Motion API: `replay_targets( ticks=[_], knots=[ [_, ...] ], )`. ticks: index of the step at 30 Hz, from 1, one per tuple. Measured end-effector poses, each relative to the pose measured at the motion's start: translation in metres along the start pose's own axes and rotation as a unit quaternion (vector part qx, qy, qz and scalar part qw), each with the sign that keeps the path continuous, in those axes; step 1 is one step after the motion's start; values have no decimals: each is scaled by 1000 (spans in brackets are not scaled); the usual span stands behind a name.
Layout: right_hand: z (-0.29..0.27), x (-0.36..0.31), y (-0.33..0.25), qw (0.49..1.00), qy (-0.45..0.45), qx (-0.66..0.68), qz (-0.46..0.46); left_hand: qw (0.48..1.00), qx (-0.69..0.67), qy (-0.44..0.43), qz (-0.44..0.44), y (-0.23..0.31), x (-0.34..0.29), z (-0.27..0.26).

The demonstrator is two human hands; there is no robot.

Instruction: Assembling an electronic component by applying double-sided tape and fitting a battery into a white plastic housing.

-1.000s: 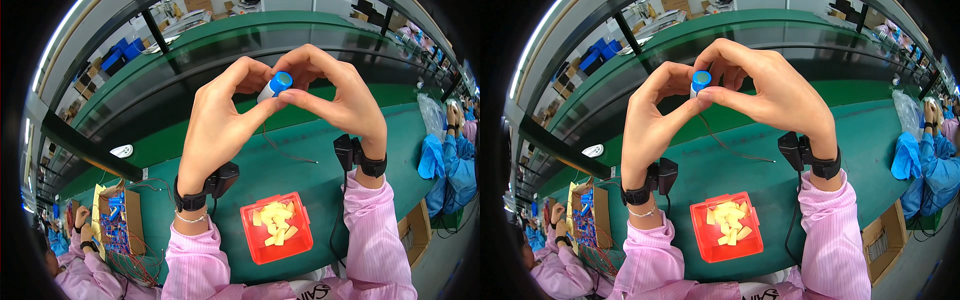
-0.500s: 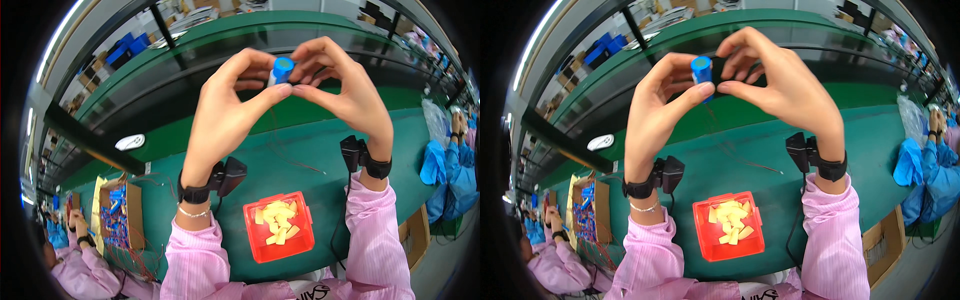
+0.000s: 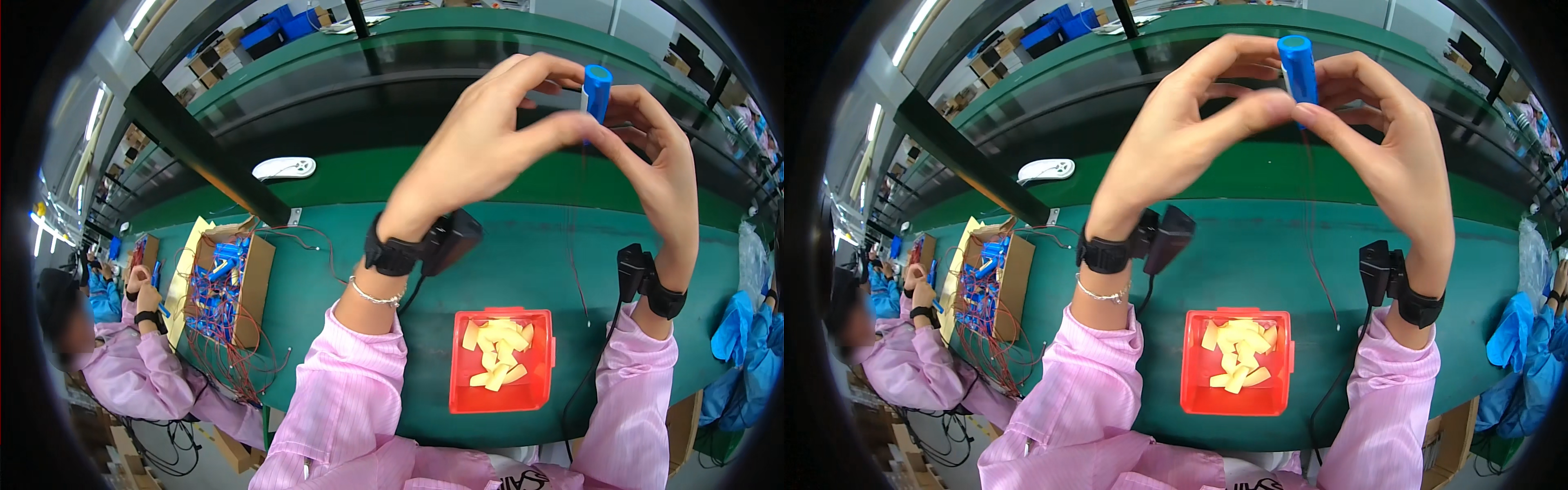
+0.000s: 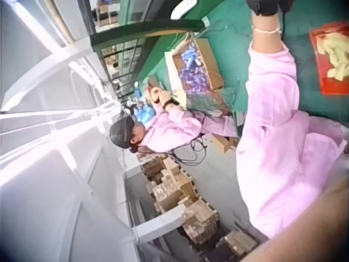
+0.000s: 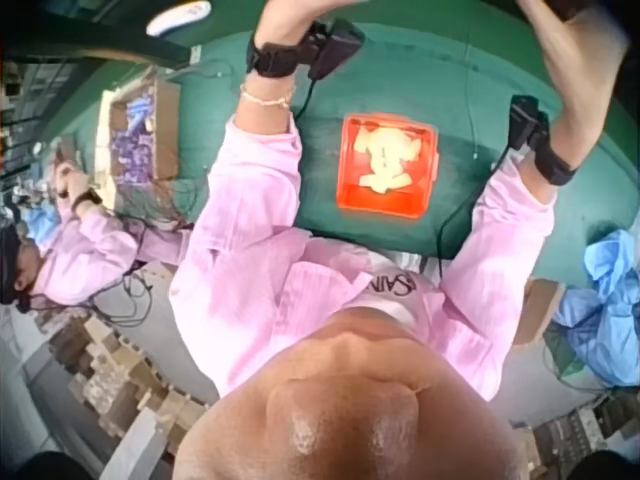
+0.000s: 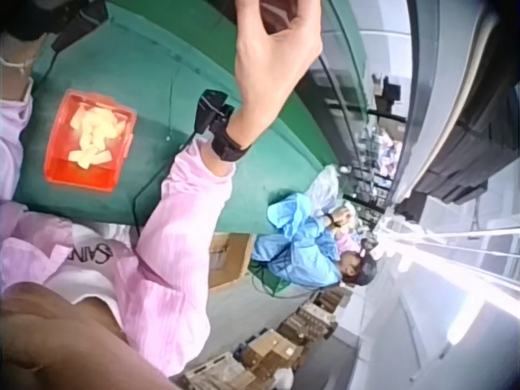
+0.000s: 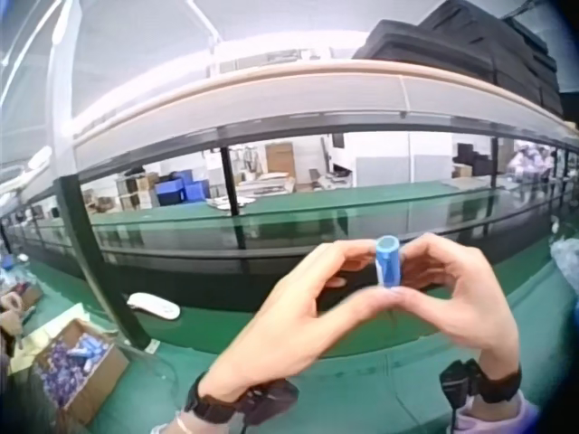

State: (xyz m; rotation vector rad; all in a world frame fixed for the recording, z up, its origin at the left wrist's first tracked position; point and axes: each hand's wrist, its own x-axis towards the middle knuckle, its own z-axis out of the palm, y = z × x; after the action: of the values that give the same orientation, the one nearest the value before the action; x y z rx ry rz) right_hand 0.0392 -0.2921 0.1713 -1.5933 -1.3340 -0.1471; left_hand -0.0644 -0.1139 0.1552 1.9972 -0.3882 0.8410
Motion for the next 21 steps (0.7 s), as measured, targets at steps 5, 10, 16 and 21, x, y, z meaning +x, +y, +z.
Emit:
replay_targets(
  ticks=[5, 10, 16, 21],
  knots=[
    [-11, 2, 15, 998, 12, 58, 28, 946, 300, 116, -27, -56, -15, -86],
    [-18, 5, 11, 997, 36, 57, 46, 715, 599, 249, -260, -155, -119, -217],
    [-20, 5, 20, 991, 37, 80, 97, 668, 562, 282, -399, -207, -187, -241],
    [-10, 4, 17, 994, 55, 49, 77, 656, 551, 200, -475, -202, -180, -225]
  ],
)
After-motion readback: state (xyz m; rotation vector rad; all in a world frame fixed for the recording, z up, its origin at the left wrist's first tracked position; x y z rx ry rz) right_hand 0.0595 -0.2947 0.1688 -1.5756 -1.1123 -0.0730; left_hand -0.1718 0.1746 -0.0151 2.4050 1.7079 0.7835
